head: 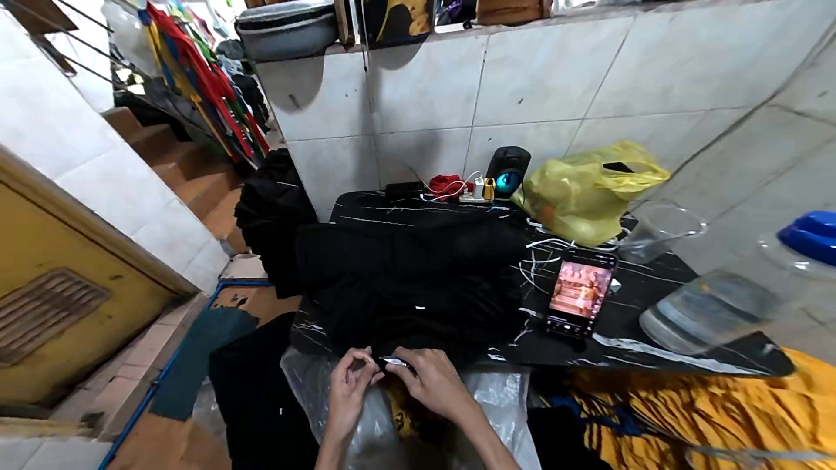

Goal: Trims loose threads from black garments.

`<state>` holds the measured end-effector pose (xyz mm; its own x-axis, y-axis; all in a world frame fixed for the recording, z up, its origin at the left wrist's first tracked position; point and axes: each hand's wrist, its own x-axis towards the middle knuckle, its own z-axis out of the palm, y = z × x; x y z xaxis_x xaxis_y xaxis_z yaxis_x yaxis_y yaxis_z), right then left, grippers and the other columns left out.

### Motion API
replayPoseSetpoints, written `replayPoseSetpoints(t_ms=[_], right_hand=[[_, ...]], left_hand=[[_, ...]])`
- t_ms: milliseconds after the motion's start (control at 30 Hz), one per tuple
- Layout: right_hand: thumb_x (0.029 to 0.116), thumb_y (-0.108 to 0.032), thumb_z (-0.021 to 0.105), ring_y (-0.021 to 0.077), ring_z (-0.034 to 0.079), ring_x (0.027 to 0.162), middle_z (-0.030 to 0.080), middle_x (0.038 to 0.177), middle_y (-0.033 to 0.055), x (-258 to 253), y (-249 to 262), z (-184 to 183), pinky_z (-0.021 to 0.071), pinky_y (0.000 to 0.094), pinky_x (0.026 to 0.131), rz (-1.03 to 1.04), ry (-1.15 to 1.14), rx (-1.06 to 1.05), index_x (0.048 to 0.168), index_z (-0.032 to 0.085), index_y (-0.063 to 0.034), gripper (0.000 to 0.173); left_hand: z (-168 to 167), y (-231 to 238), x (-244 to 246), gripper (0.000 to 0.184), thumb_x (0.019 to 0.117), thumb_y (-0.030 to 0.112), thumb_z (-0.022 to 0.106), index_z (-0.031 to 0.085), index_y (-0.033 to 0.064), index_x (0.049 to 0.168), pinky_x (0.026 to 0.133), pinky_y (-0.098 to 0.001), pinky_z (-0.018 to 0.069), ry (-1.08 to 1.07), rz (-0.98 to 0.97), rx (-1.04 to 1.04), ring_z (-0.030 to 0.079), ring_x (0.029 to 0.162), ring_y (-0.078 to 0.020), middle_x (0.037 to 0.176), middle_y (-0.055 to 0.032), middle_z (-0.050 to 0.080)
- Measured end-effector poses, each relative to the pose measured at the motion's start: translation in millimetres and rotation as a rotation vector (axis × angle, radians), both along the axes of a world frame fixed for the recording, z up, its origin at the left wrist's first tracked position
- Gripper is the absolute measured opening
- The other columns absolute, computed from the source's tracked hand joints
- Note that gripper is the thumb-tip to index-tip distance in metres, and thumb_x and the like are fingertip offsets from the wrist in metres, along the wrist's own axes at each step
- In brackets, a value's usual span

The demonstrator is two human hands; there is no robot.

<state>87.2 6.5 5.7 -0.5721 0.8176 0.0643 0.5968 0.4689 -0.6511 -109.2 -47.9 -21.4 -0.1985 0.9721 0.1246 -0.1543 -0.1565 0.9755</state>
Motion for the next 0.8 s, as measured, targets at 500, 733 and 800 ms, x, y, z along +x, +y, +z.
replayPoseSetpoints(t_ms=[500, 733, 800], right_hand=[[0.0955, -0.035, 0.07, 0.0104, 0.068, 0.105, 0.074, 0.109, 0.0029, -34, 16, -17, 0.0538, 0.0315, 0.097, -0.185, 0.498, -0.238, 0.109, 0.077, -0.0111, 0.028], [0.0898, -0.006, 0.06, 0.0194, 0.068, 0.103, 0.071, 0.112, 0.0087, -33, 9, -11, 0.0556, 0.0405, 0.093, -0.22, 0.373, -0.112, 0.11, 0.071, -0.0059, 0.023], [0.0947, -0.008, 0.058, 0.0192, 0.067, 0.104, 0.069, 0.112, 0.01, -28, 10, -15, 0.0545, 0.0387, 0.095, -0.223, 0.416, -0.135, 0.114, 0.069, -0.0043, 0.022]], left_hand=[[1, 6, 9, 0.029, 0.0746, 0.0, 0.085, 0.057, 0.0004, 0.08, 0.07, -0.0324, 0.0644, 0.119, 0.172, 0.014, 0.073, 0.083, -0.0213, 0.098, -0.0151, 0.069], [3, 3, 9, 0.022, 0.0843, -0.009, 0.07, 0.059, -0.004, 0.103, 0.066, -0.0342, 0.0645, 0.107, 0.178, -0.023, 0.072, 0.078, -0.0226, 0.099, -0.0146, 0.069], [2, 3, 9, 0.026, 0.0855, -0.007, 0.067, 0.061, -0.0041, 0.111, 0.067, -0.033, 0.0642, 0.125, 0.173, -0.007, 0.072, 0.081, -0.0212, 0.104, -0.0138, 0.069]])
